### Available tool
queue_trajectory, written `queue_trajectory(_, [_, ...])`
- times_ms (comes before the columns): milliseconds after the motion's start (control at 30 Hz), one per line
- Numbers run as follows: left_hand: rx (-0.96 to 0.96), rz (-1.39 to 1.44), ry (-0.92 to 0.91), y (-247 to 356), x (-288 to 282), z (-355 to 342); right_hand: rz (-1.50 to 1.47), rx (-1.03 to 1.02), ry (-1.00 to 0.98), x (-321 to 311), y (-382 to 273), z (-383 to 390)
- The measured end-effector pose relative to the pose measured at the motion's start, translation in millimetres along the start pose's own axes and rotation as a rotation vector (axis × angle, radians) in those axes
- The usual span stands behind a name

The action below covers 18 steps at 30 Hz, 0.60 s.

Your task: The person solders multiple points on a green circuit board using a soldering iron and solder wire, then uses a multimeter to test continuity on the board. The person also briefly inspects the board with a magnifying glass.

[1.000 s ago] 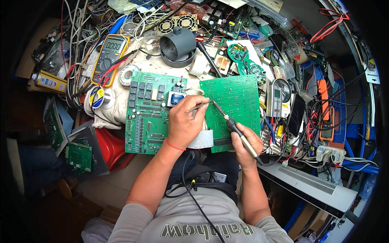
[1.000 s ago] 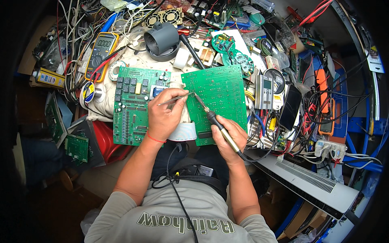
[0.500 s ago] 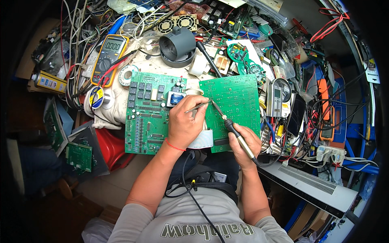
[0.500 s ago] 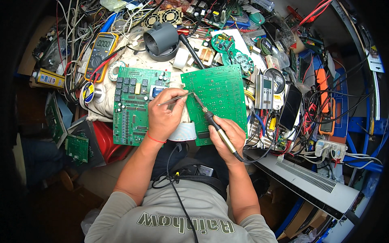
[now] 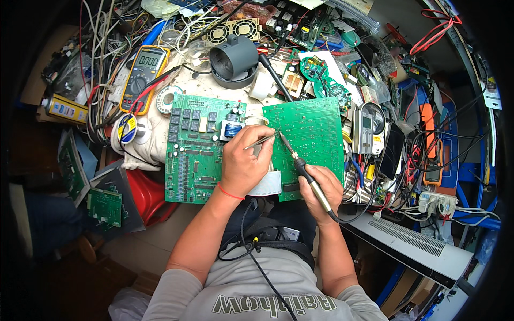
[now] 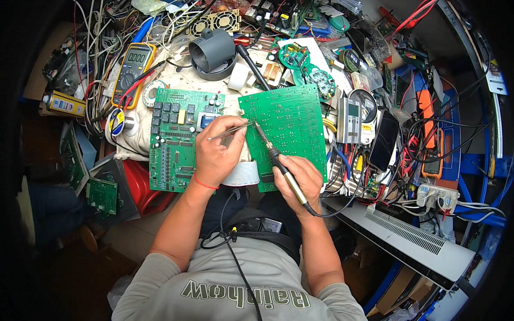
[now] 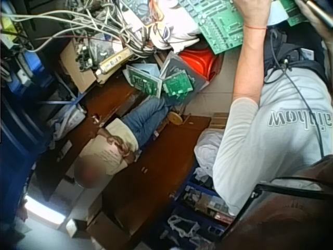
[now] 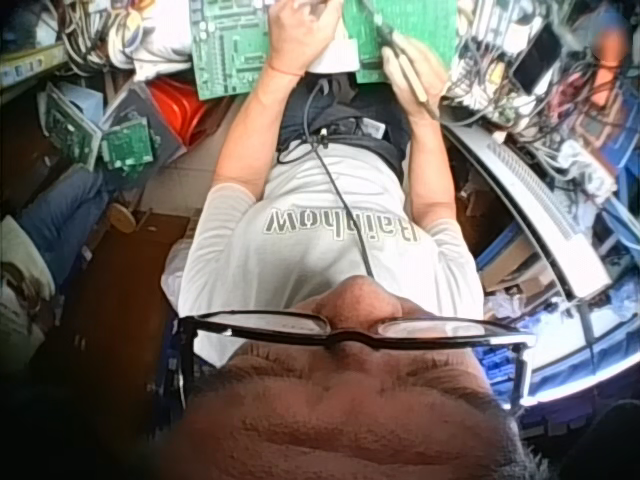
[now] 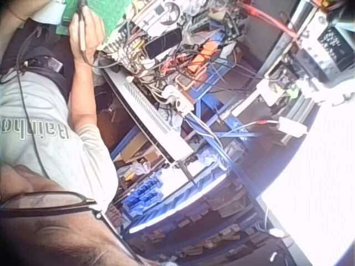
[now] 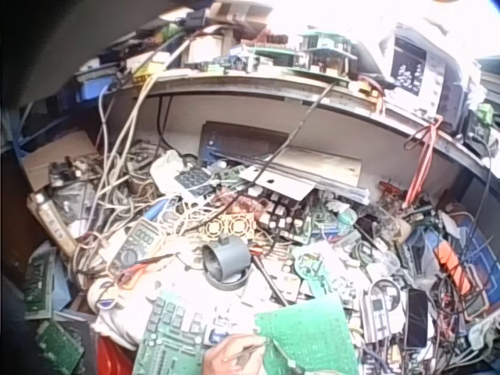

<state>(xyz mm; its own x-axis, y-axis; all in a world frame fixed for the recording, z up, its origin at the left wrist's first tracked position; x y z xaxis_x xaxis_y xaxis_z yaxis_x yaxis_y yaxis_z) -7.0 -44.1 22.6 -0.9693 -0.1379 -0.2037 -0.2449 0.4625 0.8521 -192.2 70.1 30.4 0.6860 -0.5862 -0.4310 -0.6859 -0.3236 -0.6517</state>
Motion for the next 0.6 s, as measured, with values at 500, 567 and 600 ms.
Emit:
queue_trajectory(500, [-0.019, 0.002, -0.002, -0.3, 0.8, -0.5, -0.002, 0.008, 0.009, -0.1, 0.6, 0.4])
queue_trajectory(567, [-0.001, -0.004, -0.002, 0.8, 0.5, -0.8, -0.009, 0.014, 0.016, -0.5, 0.5, 0.2])
queue_trajectory(600, [0.008, -0.008, -0.002, 1.4, 0.3, -1.0, -0.021, 0.026, 0.019, -0.5, 0.8, 0.0])
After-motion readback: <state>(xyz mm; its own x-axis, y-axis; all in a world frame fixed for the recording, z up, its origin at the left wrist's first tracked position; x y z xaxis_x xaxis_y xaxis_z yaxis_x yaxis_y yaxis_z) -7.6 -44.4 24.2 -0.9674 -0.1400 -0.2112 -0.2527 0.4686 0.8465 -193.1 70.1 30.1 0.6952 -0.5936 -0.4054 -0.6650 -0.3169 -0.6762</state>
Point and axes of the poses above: each hand's wrist, its own z-axis away from the middle knuckle, its own x-axis out of the palm, y = z × x, the point moved 5 cm from there along -z, towards the middle knuckle, and after that the axes turned 12 degrees about y, right-handed, at the moved point
